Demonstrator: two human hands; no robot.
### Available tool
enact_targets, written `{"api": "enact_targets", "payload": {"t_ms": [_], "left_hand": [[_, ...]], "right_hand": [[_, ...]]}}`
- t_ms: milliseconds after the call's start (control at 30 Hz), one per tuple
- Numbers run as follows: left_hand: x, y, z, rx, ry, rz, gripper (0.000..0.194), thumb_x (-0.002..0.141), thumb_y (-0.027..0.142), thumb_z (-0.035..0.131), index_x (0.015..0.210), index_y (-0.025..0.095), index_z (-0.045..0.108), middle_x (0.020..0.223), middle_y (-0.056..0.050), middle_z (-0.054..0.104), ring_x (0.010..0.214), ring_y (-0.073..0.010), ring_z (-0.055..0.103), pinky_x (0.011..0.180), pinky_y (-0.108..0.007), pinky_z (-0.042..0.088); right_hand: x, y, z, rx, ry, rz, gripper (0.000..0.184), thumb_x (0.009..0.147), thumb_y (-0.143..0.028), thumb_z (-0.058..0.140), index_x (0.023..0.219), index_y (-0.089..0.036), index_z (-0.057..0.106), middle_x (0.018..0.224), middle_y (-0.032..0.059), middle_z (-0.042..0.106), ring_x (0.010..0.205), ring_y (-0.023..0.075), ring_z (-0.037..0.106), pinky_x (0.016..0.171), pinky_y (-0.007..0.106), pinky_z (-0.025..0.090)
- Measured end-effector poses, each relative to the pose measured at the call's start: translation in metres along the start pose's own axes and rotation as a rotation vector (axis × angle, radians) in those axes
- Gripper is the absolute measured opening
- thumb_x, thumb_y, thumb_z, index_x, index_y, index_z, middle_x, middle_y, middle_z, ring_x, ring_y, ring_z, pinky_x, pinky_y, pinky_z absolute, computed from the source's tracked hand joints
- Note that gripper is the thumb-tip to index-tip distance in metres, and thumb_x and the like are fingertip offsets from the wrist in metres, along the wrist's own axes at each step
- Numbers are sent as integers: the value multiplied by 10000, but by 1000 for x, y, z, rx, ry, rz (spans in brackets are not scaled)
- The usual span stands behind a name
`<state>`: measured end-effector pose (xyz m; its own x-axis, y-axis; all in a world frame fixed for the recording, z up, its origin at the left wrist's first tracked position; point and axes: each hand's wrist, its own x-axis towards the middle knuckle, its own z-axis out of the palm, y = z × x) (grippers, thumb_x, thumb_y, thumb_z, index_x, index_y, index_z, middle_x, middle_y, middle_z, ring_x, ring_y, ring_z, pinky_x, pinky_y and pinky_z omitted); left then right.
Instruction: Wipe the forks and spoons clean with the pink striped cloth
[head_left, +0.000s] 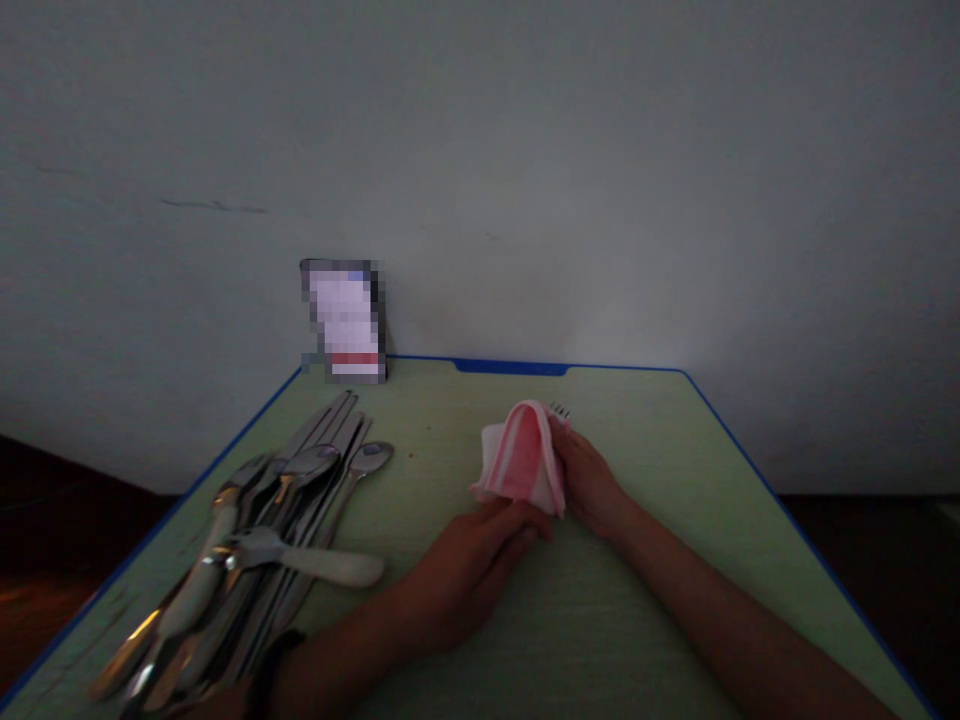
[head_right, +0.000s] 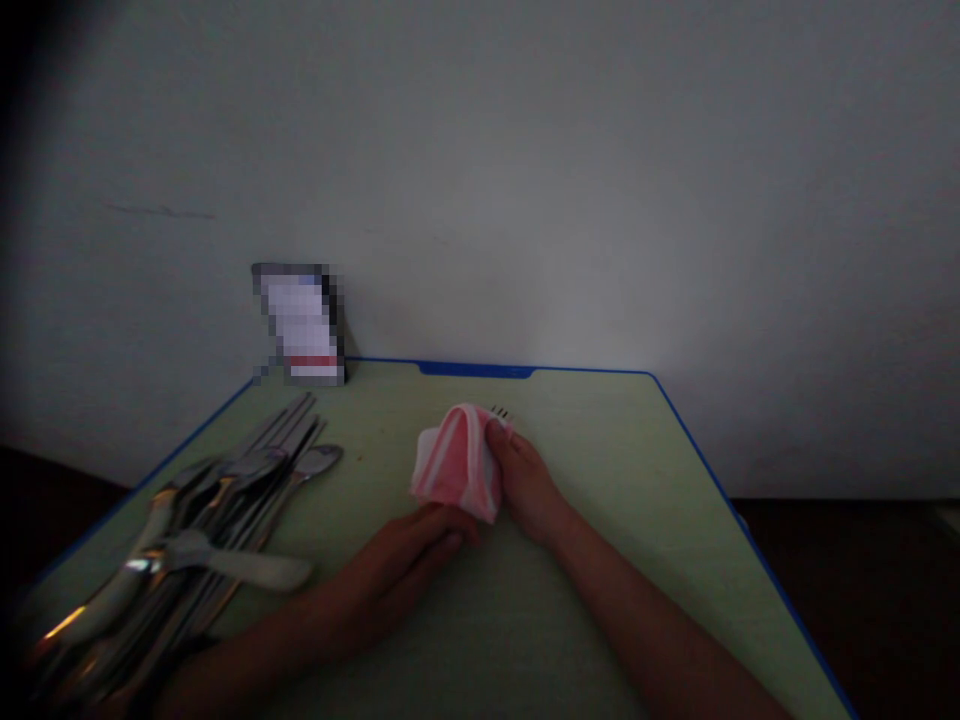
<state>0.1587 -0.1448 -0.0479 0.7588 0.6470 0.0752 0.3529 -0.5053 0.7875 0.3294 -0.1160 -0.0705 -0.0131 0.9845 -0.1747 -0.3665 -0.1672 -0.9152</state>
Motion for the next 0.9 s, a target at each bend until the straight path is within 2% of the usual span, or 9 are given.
{"api": "enact_targets", "payload": {"t_ms": [100, 200, 333, 467, 567, 633, 733, 900], "left_hand": [[-1, 3, -2, -46, 21, 11, 277, 951, 231, 336, 1182, 259, 486, 1095, -30, 581, 978, -157, 546, 892, -282, 419], [-3, 3, -2, -79, 24, 41, 338, 955, 218, 323, 1270, 275, 430, 1089, -29, 579, 982, -151, 544, 896, -283, 423], [-4, 3, 0, -42, 7, 49, 312, 948, 217, 341, 1216, 262, 497, 1064, -37, 591, 963, -160, 553, 875, -292, 436], [-3, 0, 6, -4, 66, 24, 263, 934, 220, 382, 1140, 257, 542, 1079, -37, 601, 950, -165, 565, 858, -299, 435], [-3, -5, 11, -49, 165, -45, 318, 920, 215, 409, 1232, 265, 438, 897, -5, 630, 730, -128, 580, 706, -260, 461], [-3, -10, 13, -92, 230, -83, 417, 907, 211, 427, 1308, 269, 327, 848, 8, 625, 644, -115, 556, 631, -243, 452], [-1, -14, 14, -179, 282, -87, 513, 904, 211, 434, 1360, 269, 207, 930, -17, 626, 663, -112, 561, 642, -250, 458], [0, -14, 13, -239, 280, -84, 539, 903, 217, 446, 1364, 278, 173, 987, -33, 623, 713, -122, 579, 698, -280, 472]], "right_hand": [[1, -2, 2, 77, 89, -17, 375, 733, -557, 562, 787, -192, 631, 672, 13, 629, 618, 139, 526, 608, 263, 416], [1, -3, 2, 182, 83, 15, 357, 703, -543, 600, 776, -195, 634, 668, 10, 628, 600, 142, 526, 609, 275, 422], [-2, -5, 2, 178, 54, 19, 336, 653, -520, 660, 700, -189, 624, 600, -11, 597, 515, 110, 474, 517, 247, 380], [-2, -4, 1, 95, 16, 4, 342, 665, -528, 645, 711, -190, 619, 578, -14, 590, 488, 103, 453, 490, 243, 350], [0, -3, 1, 75, 27, -18, 319, 687, -511, 628, 727, -195, 613, 642, 12, 630, 572, 139, 530, 533, 263, 387], [1, -3, 1, 87, 39, -29, 299, 683, -489, 637, 745, -198, 610, 675, 22, 646, 627, 160, 567, 545, 267, 403], [2, -5, 1, 96, 26, -30, 279, 683, -457, 649, 784, -199, 612, 710, 28, 659, 668, 173, 592, 552, 268, 421], [2, -5, 0, 87, -19, -25, 279, 706, -448, 636, 840, -204, 623, 746, 34, 667, 682, 178, 609, 577, 280, 449]]}}
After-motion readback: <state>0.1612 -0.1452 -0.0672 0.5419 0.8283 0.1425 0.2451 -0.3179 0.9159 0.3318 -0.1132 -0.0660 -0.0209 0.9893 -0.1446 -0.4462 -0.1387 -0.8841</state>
